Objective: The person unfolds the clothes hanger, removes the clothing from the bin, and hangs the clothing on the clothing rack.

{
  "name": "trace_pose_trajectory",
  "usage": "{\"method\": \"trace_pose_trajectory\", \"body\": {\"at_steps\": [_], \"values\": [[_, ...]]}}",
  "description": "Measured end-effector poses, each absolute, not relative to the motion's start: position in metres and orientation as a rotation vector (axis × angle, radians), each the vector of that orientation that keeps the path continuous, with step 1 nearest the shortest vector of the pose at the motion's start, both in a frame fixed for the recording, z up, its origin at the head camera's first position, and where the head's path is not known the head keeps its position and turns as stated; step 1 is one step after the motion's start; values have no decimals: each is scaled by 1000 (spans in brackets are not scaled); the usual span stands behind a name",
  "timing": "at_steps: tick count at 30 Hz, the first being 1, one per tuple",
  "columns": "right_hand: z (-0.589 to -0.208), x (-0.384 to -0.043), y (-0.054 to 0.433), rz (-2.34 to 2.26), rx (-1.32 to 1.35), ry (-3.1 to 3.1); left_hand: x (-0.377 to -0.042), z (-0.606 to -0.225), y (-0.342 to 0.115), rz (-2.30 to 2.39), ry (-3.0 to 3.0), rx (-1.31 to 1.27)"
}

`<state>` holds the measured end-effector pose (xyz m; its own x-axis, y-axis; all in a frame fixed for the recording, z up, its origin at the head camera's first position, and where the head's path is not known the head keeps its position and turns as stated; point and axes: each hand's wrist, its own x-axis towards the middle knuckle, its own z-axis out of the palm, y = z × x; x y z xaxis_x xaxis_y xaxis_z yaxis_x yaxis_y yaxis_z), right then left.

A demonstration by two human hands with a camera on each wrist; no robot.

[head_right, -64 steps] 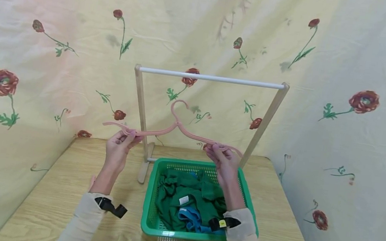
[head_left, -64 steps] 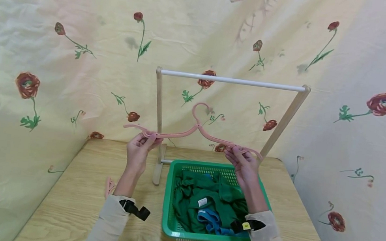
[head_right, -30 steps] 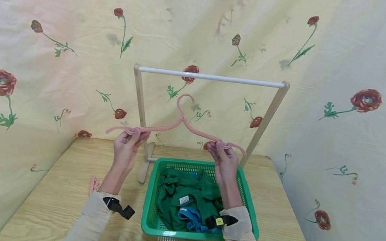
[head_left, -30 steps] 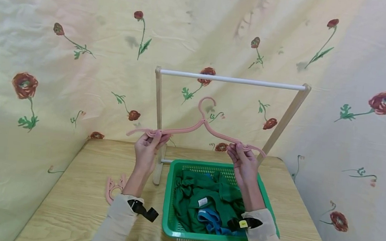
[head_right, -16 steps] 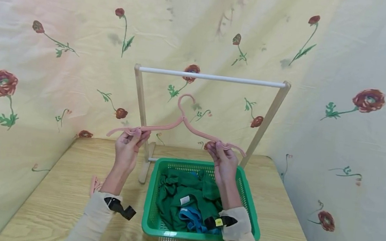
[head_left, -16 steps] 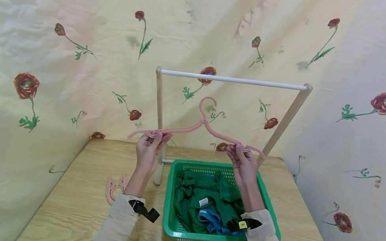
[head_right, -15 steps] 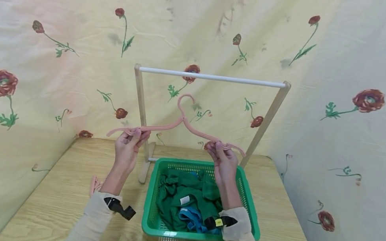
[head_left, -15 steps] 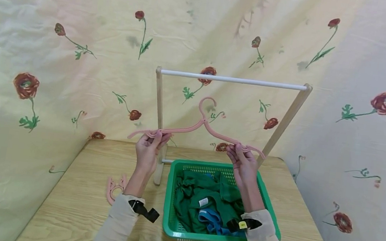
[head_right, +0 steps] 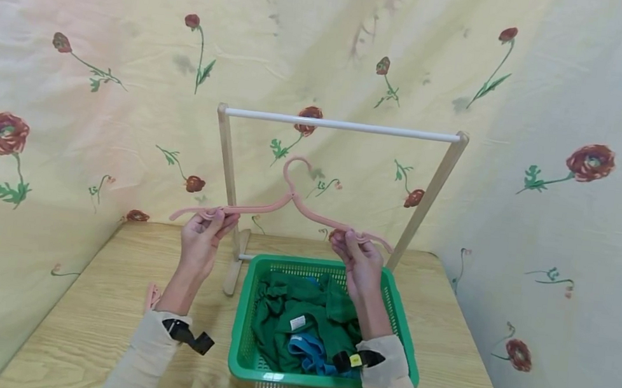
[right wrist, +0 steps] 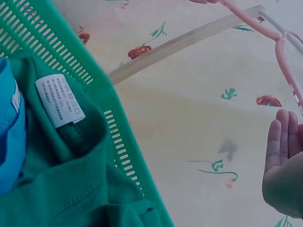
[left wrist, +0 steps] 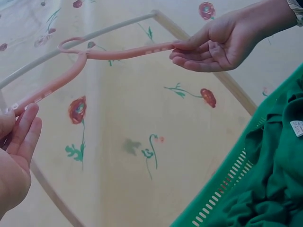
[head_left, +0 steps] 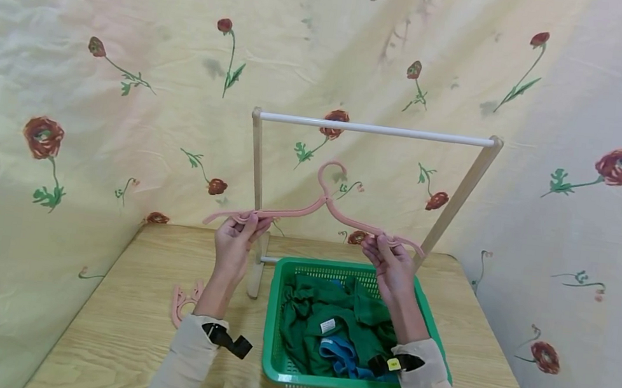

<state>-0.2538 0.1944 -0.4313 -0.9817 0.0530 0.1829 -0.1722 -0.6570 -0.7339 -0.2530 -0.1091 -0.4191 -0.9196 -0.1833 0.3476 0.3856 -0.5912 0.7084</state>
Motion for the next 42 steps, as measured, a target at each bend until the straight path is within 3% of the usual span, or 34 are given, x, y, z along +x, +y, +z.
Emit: {"method": "trace_pose_trajectory", "body": {"at_steps": [33, 42], "values": [[-439, -240, 219, 2726, 303, -1585, -257, -417, -112, -2551, -1139, -298], [-407, -231, 213, 2388, 385, -1719, -257, -421, -113, -2541, -1159, -313]]}}
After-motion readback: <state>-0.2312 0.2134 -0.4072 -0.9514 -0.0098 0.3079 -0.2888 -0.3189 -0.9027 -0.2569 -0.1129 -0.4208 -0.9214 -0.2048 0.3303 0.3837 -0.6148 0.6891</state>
